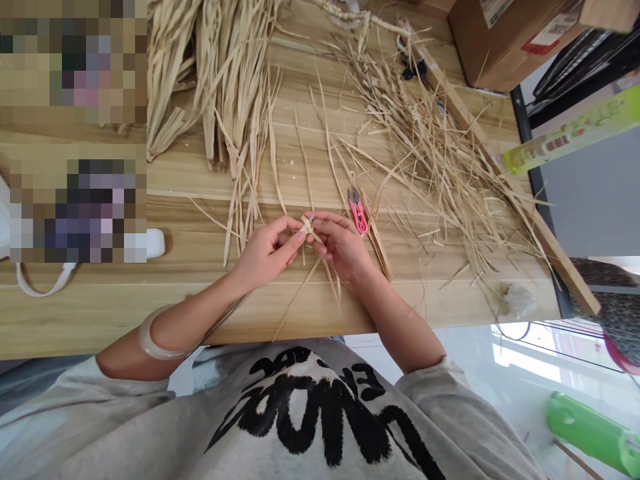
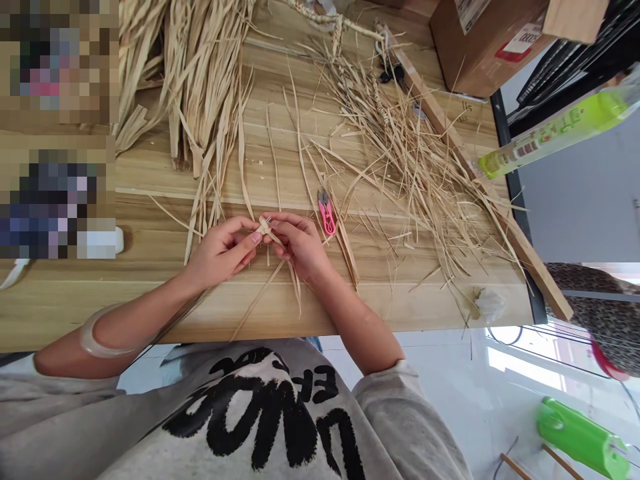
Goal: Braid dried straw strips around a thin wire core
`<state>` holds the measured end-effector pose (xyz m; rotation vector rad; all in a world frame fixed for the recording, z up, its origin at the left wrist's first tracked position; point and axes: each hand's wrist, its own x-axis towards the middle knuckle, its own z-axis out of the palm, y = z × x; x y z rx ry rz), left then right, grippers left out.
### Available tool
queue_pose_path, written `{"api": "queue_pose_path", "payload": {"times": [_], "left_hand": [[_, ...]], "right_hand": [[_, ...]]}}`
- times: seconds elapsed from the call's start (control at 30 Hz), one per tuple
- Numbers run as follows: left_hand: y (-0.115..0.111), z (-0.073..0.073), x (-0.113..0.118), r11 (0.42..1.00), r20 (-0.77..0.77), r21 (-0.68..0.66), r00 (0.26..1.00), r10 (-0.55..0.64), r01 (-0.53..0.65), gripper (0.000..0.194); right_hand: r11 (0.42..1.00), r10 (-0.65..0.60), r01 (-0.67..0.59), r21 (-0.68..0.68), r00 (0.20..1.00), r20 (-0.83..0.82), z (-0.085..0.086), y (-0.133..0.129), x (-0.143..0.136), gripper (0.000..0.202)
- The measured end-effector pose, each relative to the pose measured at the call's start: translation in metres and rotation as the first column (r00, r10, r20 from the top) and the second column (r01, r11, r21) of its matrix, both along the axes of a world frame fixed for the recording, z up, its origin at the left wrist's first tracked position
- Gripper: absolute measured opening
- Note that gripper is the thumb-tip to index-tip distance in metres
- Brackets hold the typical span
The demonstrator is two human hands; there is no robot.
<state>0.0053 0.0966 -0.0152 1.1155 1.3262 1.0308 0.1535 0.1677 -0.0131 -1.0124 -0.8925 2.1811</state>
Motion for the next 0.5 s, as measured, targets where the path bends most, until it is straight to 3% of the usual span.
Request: {"api": "queue_pose_path", "payload": {"times": [0.23,0.5], "left_hand": [[-0.0002,-0.0005,-0.0005,1.000,0.001,-0.002,1.000,0.008,-0.008,0.025],[0.0001,-0.0025,-0.0036,0.998,0.022,0.027,0.998,0.054,-0.054,0.025]], "right_hand": [[1.000,-0.019,0.019,-0.013,1.000,-0.001,-0.0005,-0.0007,0.0009,0.022],[0.999,0.019,-0.021,0.048,0.999,0.049,0.0006,-0.0017,0.0019,0.045]]}}
